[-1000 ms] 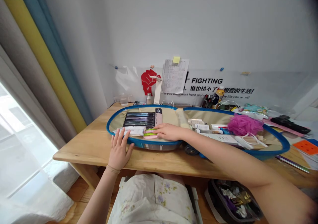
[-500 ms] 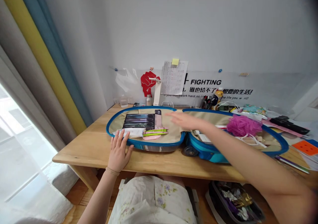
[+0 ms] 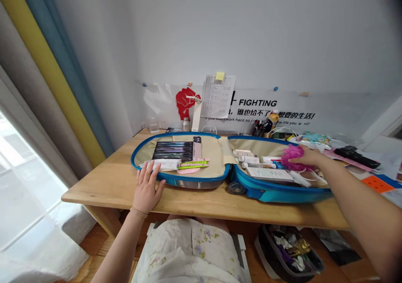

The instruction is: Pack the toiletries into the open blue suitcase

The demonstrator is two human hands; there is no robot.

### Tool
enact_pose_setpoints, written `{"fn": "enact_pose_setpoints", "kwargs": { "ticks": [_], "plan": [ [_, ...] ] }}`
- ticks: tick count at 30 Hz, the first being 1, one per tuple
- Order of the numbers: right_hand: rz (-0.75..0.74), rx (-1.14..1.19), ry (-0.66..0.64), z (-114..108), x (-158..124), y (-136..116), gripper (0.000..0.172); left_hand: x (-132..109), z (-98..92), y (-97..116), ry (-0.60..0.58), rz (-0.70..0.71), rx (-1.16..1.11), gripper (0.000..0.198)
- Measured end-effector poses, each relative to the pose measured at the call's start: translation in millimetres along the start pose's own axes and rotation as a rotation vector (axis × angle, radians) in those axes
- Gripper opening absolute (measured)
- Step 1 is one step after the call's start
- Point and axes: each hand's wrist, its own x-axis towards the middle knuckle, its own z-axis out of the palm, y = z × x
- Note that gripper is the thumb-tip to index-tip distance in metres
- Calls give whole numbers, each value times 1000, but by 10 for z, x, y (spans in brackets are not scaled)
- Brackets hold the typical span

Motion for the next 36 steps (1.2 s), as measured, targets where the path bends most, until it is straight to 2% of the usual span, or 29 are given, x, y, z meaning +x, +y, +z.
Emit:
{"fn": "enact_pose_setpoints", "kwargs": {
  "ticks": [2,4,6,8,10,12,13,17,20,23,25,28,32,36],
  "plan": [
    [188,-42,-6,-20,-12,-42,75,0,1,-6,-9,-5,3,54],
    [264,-68,39,-104,-77,-165,74,-1,1,-8,-17,-6,10,55],
    [208,-36,150,-223,-179,-374,71,0,-2,-6,-19,-4,13,54],
    [84,28,267,-338,-294,-685,70,1,-6,1,-9,3,12,54],
    [-83,95,316,-411,-408,-1109,69,2,-10,9,3,6,10,54],
    [-262,153,308,-417,-527,-1634,66,3,-13,14,4,4,9,54],
    [-417,214,285,-391,-591,-1922,66,3,-14,15,2,3,8,54],
    [-810,301,145,-110,-886,-3101,63,3,-15,10,6,21,12,53],
    [-923,307,31,199,-1094,-3853,63,2,-13,3,6,29,16,52],
    [-951,312,-18,482,-1239,-4382,63,2,-12,0,-1,28,17,53],
    [-949,319,-48,636,-1306,-4599,66,1,-13,0,-12,19,14,54],
    [-976,308,-118,829,-1380,-4754,71,2,-15,1,-23,5,8,55],
    [-1086,239,-267,1021,-1399,-4769,65,3,-17,3,-20,11,6,55],
    [-1113,172,-334,1102,-1330,-4720,63,6,-19,7,-32,-11,7,56]
  ]
}}
